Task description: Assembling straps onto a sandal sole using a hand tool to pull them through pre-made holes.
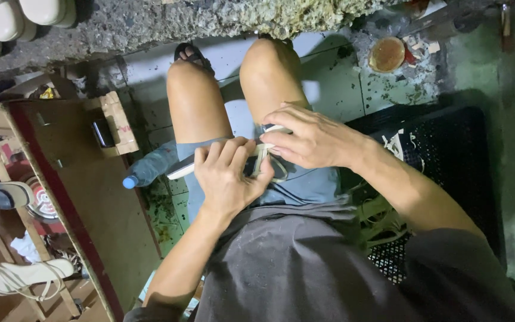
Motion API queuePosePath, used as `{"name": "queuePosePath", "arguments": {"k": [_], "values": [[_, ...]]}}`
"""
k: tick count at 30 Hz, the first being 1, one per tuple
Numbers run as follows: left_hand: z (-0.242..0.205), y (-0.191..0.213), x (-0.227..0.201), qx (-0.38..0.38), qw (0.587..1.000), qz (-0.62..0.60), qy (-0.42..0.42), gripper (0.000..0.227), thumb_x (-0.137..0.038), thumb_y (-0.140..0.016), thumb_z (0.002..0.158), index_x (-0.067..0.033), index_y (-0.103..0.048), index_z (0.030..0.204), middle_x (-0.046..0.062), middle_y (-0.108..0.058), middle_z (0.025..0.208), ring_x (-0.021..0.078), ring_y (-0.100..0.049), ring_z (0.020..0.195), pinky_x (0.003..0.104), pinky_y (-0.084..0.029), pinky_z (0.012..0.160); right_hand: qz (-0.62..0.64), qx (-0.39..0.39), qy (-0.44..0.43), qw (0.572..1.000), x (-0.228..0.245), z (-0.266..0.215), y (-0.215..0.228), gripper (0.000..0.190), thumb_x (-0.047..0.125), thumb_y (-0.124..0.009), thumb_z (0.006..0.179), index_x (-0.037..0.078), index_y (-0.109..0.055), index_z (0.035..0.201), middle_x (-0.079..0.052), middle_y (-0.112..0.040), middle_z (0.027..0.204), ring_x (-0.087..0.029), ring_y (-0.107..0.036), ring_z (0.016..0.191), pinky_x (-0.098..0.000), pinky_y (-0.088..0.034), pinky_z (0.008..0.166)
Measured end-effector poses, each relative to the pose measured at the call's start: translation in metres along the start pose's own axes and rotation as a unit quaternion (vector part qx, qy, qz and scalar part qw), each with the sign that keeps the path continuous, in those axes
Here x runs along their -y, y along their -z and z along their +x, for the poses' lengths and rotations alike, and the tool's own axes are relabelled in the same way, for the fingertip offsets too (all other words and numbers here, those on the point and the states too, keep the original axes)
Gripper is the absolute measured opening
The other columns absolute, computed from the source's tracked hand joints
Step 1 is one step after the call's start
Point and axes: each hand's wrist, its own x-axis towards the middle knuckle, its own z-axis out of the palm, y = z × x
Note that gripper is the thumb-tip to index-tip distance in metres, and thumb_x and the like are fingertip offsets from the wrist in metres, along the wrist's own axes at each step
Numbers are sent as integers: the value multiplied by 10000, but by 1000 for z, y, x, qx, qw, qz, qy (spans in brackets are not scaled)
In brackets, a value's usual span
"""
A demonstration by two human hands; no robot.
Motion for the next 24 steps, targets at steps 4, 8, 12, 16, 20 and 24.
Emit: {"name": "queuePosePath", "arguments": {"k": [4, 8, 12, 16, 20, 24], "values": [[-1, -3, 2, -25, 999, 11, -21, 215, -357, -707, 813, -156, -710, 888, -19, -668, 853, 183, -614, 762, 331, -368, 733, -60, 2, 11, 998, 2, 1, -7, 203, 241, -535, 1000, 110, -627, 1124, -147, -566, 1120, -356, -636, 1045, -564, -511, 987], [3, 3, 3, -10, 1000, -3, -20, 245, -353, -708, 804, -132, -699, 911, 4, -670, 871, 211, -627, 770, 334, -372, 711, 9, -29, -14, 999, -1, -1, -16, 216, 170, -628, 954, 92, -641, 1155, -158, -598, 1124, -371, -666, 1042, -529, -485, 1028], [2, 1, 3, -9, 1000, -8, -22, 271, -396, -668, 837, -145, -692, 935, -11, -660, 881, 189, -626, 785, 332, -343, 702, 175, -73, -99, 977, 5, 6, -8, 346, 257, -614, 988, 79, -616, 1284, -153, -627, 1159, -379, -674, 1096, -522, -502, 1006], [-1, -3, -1, -4, 1000, -5, -30, 276, -366, -703, 796, -123, -689, 926, 10, -675, 872, 215, -628, 780, 342, -336, 699, -197, -191, -138, 952, -2, -4, -63, 212, 342, -538, 988, 179, -672, 964, 16, -531, 887, -198, -586, 760, -367, -502, 731], [-5, -8, 2, -33, 998, 33, -40, 280, -353, -742, 780, -131, -671, 937, 11, -673, 883, 213, -611, 758, 341, -365, 736, -101, -268, -133, 949, 1, 16, -51, 370, 210, -514, 1034, 117, -600, 686, -33, -466, 680, -286, -535, 582, -400, -440, 571], [8, 0, 6, -51, 997, 6, -51, 277, -353, -750, 802, -131, -659, 940, 6, -664, 892, 201, -609, 754, 343, -379, 731, 68, -241, -152, 956, 4, 9, -21, 289, 221, -455, 1061, 141, -697, 924, 15, -570, 825, -211, -602, 699, -320, -484, 662]]}}
